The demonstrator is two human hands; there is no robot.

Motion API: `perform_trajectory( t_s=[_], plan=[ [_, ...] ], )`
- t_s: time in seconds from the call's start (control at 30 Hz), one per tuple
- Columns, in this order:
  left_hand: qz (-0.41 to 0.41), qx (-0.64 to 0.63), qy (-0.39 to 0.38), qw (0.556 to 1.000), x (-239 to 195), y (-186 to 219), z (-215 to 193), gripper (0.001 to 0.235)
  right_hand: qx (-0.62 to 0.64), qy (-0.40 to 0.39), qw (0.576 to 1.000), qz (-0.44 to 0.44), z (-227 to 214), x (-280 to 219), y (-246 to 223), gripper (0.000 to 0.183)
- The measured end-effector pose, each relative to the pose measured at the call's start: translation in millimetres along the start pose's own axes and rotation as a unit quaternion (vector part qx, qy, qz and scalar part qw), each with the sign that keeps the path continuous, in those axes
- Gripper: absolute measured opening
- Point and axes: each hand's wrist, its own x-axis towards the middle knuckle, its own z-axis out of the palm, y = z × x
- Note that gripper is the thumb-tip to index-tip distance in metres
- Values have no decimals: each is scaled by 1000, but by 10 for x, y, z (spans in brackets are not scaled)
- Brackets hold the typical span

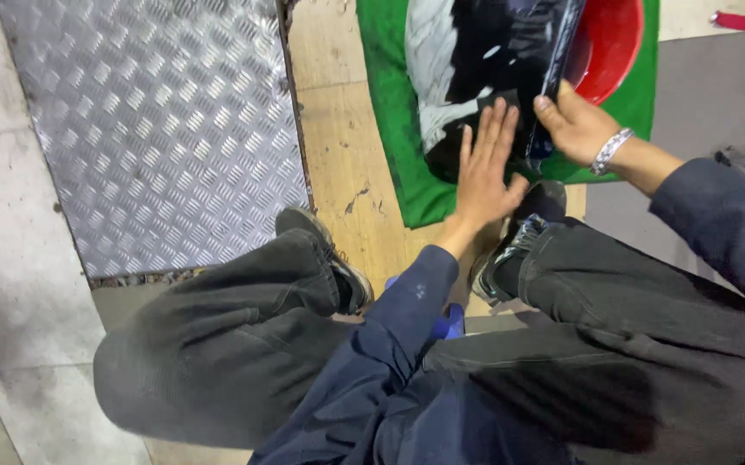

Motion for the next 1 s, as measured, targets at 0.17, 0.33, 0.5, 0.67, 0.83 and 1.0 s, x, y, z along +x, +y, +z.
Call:
perform_trajectory(
  t_s=[0.17, 0.33, 0.5, 0.67, 0.83, 1.0],
  plan=[
    [14, 62, -33, 997, 300, -77, -258, 110, 52, 83, 993, -59, 326, -30, 69, 46],
    [61, -54, -44, 996, -156, -168, -147, 88, 64, 237, 967, -75, 640, -65, 134, 62],
    [86, -17, -44, 995, 424, -118, -170, 63, 22, 384, 917, -106, 952, 123, 239, 55],
    [113, 77, -78, 988, 787, -174, -293, 60, 33, 487, 859, -151, 964, 133, 138, 42],
    [96, 67, -121, 986, 91, -293, -289, 65, 68, 496, 852, -153, 968, 120, 56, 34],
    [83, 150, -117, 978, 782, -357, -362, 67, 61, 501, 849, -158, 1001, 136, 74, 34]
  ],
)
